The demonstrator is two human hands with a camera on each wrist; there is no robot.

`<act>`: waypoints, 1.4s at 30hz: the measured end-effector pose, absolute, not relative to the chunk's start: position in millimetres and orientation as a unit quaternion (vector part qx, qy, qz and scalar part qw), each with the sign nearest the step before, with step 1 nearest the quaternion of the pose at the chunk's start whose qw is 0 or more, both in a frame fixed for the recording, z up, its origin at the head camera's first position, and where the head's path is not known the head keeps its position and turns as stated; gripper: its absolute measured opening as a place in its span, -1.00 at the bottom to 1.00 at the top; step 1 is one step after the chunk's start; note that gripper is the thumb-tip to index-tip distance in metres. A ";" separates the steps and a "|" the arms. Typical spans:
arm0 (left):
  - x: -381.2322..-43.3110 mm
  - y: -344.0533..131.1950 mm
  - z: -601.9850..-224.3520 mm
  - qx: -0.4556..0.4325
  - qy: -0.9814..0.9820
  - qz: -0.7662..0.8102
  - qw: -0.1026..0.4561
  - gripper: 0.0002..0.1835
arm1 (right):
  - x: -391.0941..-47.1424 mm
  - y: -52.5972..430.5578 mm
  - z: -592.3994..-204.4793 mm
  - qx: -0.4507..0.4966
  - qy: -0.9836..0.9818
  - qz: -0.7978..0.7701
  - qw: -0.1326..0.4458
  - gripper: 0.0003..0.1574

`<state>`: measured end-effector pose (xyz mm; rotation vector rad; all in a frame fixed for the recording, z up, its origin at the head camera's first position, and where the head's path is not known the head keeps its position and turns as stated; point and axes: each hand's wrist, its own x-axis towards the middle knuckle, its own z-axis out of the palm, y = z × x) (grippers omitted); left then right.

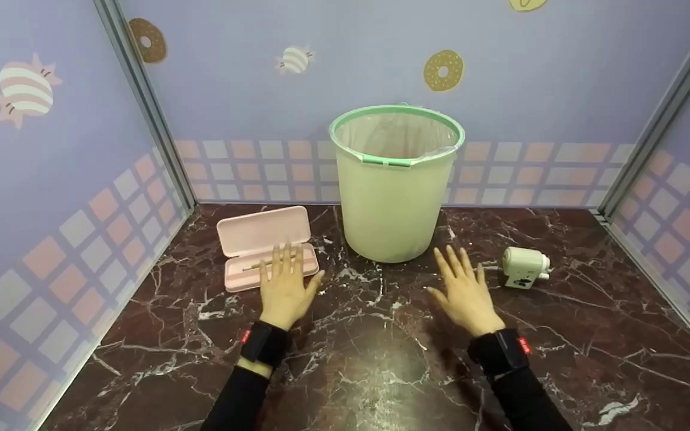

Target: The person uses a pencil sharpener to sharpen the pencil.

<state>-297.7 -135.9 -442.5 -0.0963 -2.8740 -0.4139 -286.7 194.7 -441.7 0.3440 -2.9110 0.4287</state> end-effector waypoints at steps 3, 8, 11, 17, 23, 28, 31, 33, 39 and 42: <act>-300.9 -150.4 -439.6 -0.014 -0.985 -0.143 0.101 -0.18 | -287.9 177.1 -446.3 0.137 -0.977 0.140 0.083 -0.01; -304.9 -177.1 -436.0 0.013 -0.978 -0.189 0.086 -0.18 | -288.4 140.5 -449.1 0.179 -0.969 0.152 0.079 -0.04; -306.1 -192.1 -433.8 0.030 -0.970 -0.226 0.083 -0.17 | -291.1 116.8 -447.5 0.205 -0.961 0.171 0.072 -0.04; -310.1 -218.3 -430.7 0.043 -0.960 -0.272 0.054 -0.13 | -307.1 70.3 -445.0 0.273 -0.918 0.287 0.004 -0.02; -311.0 -238.5 -432.1 0.038 -0.956 -0.289 0.022 -0.09 | -329.2 33.9 -447.4 0.248 -0.874 0.409 -0.081 -0.07; -308.6 -248.1 -437.1 0.050 -0.954 -0.293 -0.018 -0.07 | -345.7 9.7 -450.2 0.168 -0.834 0.505 -0.146 -0.08; -311.0 -251.9 -440.6 0.048 -0.952 -0.300 -0.027 -0.05 | -355.5 -0.4 -451.8 0.132 -0.788 0.576 -0.173 -0.08; -312.6 -253.8 -443.4 0.040 -0.952 -0.302 -0.023 -0.06 | -359.6 -5.8 -454.3 0.116 -0.761 0.610 -0.190 -0.06; -312.8 -252.5 -447.5 0.030 -0.951 -0.307 -0.012 -0.07 | -382.7 -22.5 -487.8 0.119 -0.735 0.642 -0.182 0.10; -311.0 -252.0 -449.9 0.045 -0.951 -0.304 -0.027 -0.06 | -412.0 -29.8 -526.8 0.150 -0.744 0.632 -0.156 0.24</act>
